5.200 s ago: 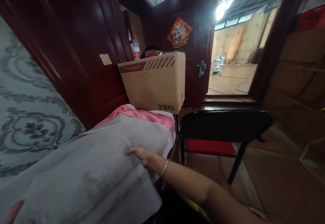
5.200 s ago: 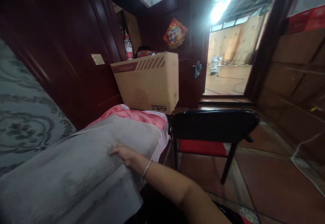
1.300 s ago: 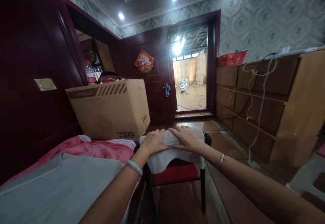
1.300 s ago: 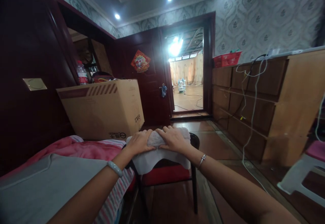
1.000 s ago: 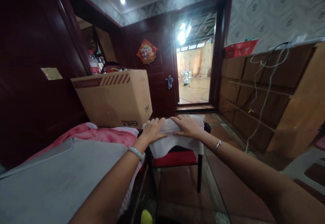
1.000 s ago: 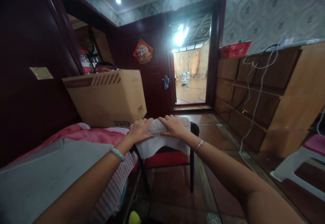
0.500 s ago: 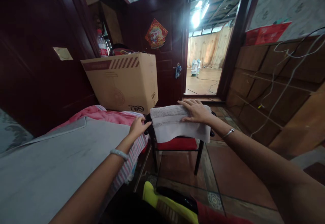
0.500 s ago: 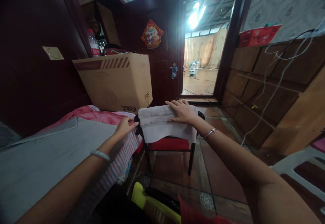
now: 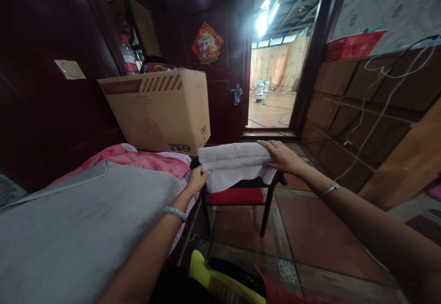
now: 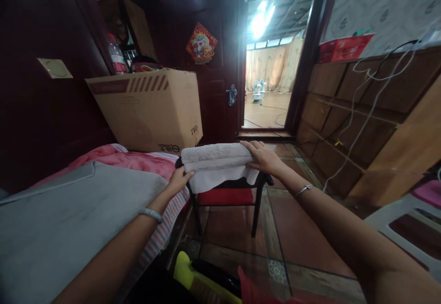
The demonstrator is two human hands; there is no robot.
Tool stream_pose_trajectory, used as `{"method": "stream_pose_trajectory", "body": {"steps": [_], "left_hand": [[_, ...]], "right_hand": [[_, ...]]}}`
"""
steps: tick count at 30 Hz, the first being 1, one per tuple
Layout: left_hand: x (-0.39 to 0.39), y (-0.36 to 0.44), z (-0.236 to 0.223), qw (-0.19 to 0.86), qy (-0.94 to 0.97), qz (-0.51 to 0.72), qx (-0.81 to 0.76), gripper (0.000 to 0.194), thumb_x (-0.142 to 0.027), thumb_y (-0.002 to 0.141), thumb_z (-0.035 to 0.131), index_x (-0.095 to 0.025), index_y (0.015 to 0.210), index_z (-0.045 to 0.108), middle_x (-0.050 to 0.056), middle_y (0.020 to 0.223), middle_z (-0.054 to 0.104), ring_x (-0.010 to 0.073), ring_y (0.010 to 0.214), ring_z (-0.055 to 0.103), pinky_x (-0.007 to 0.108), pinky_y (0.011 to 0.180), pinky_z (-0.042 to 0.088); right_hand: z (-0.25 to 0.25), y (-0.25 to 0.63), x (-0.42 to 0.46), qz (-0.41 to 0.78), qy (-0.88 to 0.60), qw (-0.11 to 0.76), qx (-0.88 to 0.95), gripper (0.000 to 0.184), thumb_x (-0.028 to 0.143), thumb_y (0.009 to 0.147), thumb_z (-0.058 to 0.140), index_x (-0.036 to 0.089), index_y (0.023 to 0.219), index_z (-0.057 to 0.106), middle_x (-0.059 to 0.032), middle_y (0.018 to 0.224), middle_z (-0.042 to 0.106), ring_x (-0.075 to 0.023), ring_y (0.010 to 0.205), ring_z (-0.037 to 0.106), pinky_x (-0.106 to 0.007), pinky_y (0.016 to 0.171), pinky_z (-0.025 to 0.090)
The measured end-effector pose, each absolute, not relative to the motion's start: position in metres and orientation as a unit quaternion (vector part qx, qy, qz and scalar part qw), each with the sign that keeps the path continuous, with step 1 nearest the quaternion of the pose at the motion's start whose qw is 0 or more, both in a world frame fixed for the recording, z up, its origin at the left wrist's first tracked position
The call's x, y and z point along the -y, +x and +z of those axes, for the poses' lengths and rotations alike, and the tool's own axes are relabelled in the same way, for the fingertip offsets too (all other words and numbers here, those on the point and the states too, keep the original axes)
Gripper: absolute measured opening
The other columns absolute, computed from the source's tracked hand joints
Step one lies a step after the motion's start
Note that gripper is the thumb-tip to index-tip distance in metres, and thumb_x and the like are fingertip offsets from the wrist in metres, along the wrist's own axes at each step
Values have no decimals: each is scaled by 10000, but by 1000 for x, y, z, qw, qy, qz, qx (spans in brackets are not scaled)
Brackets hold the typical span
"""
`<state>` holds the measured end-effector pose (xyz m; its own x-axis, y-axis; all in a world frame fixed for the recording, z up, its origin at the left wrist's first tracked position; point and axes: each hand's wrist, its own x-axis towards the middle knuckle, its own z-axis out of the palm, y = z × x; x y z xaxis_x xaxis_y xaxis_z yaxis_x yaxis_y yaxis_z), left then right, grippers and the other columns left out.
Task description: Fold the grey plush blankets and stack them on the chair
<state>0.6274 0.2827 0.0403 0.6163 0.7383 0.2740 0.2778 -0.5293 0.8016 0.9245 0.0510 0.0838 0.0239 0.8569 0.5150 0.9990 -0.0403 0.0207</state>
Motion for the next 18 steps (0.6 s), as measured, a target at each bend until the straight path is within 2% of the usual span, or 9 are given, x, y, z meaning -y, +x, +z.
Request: {"method": "stream_pose_trajectory", "body": {"steps": [5,8,11,13,15,18], "left_hand": [[-282,632,34,350,818,318,-327,210,-264,778,652,-190,973,673,66,939,764,268,927,705,420,864,576],[-278,625,35,333,813,329,-345,314,-292,756,699,-183,1040,617,81,991,725,251,919,695,409,847,577],[-272,616,47,213,802,417,-372,554,-349,735,749,-191,1215,523,133,1211,634,290,1139,628,482,980,527],[-269,613,61,114,810,452,-355,741,-379,733,771,-204,1366,429,174,1399,525,327,1344,497,526,1105,435],[-269,615,77,61,850,421,-311,898,-393,722,799,-218,1472,337,187,1534,412,348,1462,368,536,1181,345],[-274,625,95,41,917,311,-247,993,-389,696,841,-249,1517,300,171,1593,365,355,1488,336,527,1210,297]], "right_hand": [[82,924,-53,-199,-690,190,670,920,316,811,684,269,1602,217,-143,1313,552,-358,1188,541,-549,1006,498],[82,924,-49,-192,-689,189,672,1001,326,797,707,308,1625,145,-148,1421,501,-371,1254,523,-563,1013,499],[81,926,-43,-183,-689,186,676,1093,368,780,750,323,1639,76,-164,1520,416,-389,1338,479,-578,1040,487],[79,929,-40,-178,-691,192,674,1146,408,767,778,312,1642,46,-178,1552,374,-399,1386,442,-589,1076,460],[77,932,-39,-170,-696,206,667,1174,438,762,787,301,1643,23,-186,1557,363,-401,1402,431,-592,1097,443],[74,935,-40,-153,-705,225,655,1168,431,771,774,303,1640,4,-181,1507,410,-389,1348,496,-582,1072,473]]}}
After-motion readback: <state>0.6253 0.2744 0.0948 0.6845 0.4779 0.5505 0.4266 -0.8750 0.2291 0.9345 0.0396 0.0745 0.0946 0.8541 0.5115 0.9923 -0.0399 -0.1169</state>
